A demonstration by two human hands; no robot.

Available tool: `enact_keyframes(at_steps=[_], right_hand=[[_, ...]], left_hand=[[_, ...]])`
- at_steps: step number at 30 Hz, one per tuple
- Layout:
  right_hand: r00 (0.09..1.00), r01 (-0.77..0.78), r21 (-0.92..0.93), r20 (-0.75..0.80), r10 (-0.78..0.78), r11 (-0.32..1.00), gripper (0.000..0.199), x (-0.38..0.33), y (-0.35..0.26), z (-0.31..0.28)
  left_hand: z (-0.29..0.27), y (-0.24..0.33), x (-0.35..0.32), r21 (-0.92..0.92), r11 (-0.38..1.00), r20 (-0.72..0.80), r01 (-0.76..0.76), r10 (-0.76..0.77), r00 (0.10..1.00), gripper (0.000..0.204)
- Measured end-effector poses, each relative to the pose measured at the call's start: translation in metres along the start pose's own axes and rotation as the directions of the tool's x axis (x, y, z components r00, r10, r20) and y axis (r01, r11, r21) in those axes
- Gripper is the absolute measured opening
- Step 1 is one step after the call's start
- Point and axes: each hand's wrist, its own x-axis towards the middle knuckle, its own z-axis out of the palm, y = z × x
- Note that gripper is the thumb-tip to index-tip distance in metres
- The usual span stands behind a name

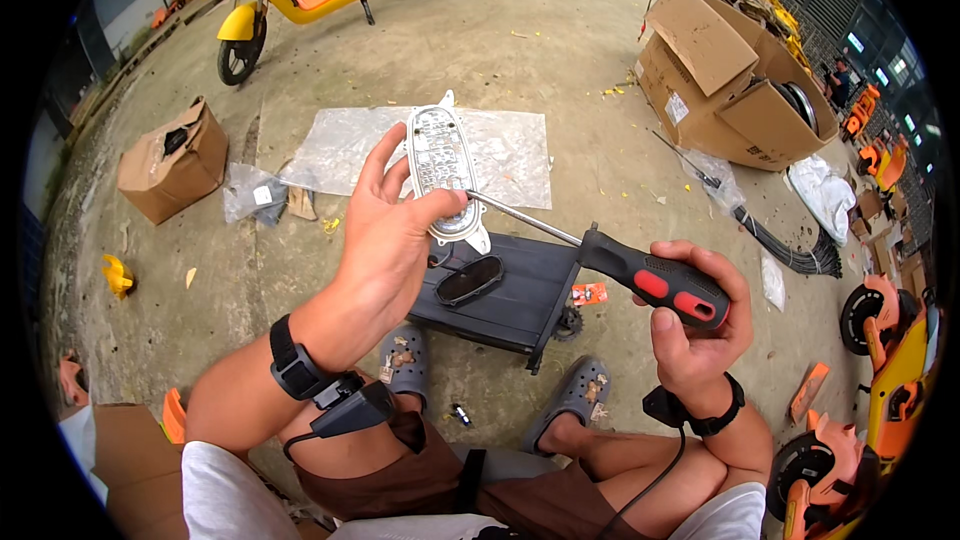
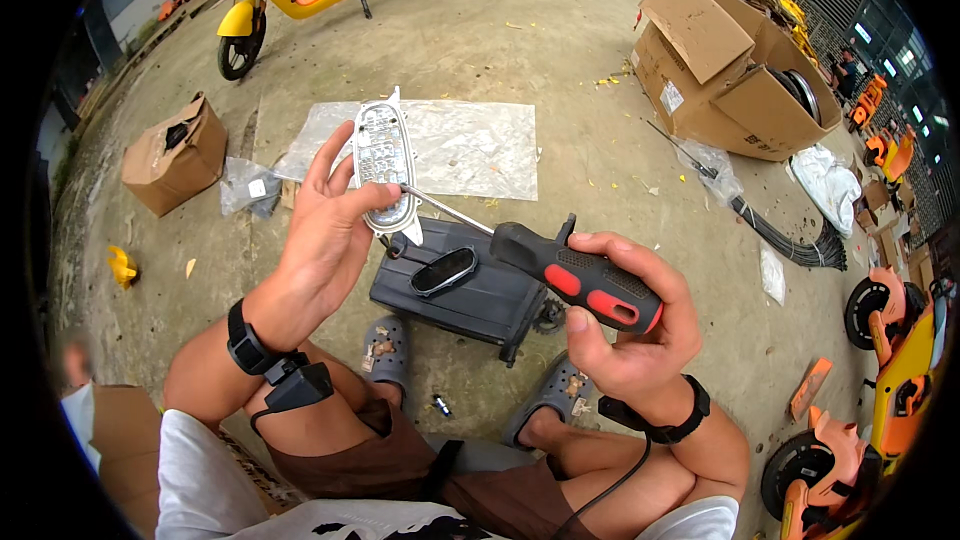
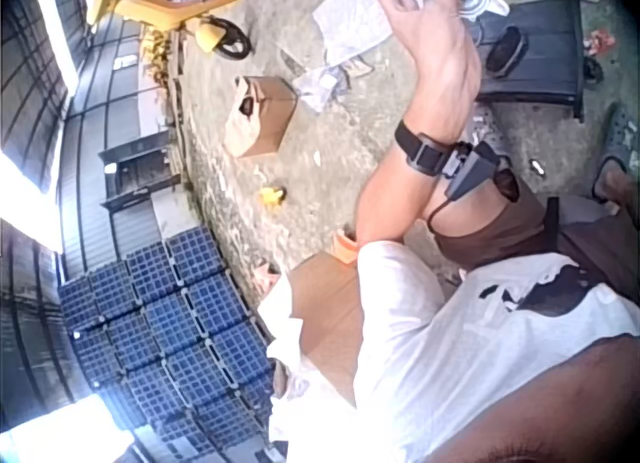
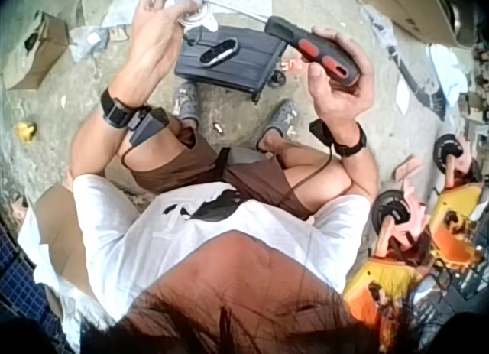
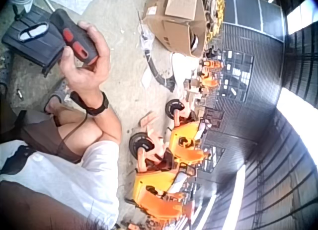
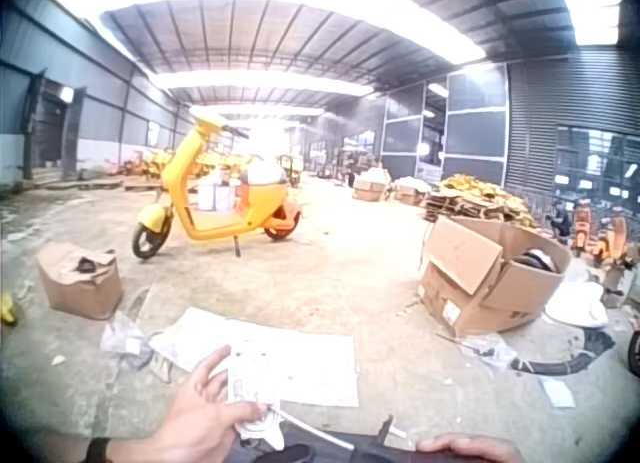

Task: The person removes a clear plastic cover and an internal circuit board from a black housing using a screwdriver.

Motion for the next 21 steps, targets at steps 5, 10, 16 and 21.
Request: enact_keyframes(at_steps=[5,10,16,21], right_hand=[[0.999,0.013,0.017,-0.030,-0.012,1.000,0.054,-0.0016,0.0002,-0.0006],[0.997,0.074,-0.027,0.019,-0.074,0.997,0.056,-0.0006,0.0012,-0.0043],[0.991,0.112,-0.107,0.083,-0.104,0.988,0.058,0.0004,0.0034,-0.0076],[0.997,0.069,-0.031,0.031,-0.068,0.997,0.056,0.0016,-0.0019,-0.0038]], left_hand=[[0.0015,0.0019,-0.0018,0.004,1.000,-0.002,-0.007,0.007,1.000,0.084],[0.0018,0.0023,-0.0017,0.040,0.999,0.007,-0.036,0.036,0.999,0.086],[0.0001,0.0010,-0.0021,0.080,0.994,0.026,-0.071,0.069,0.997,0.087],[0.0014,-0.0003,-0.0030,0.126,0.988,0.014,-0.085,0.084,0.996,0.087]])
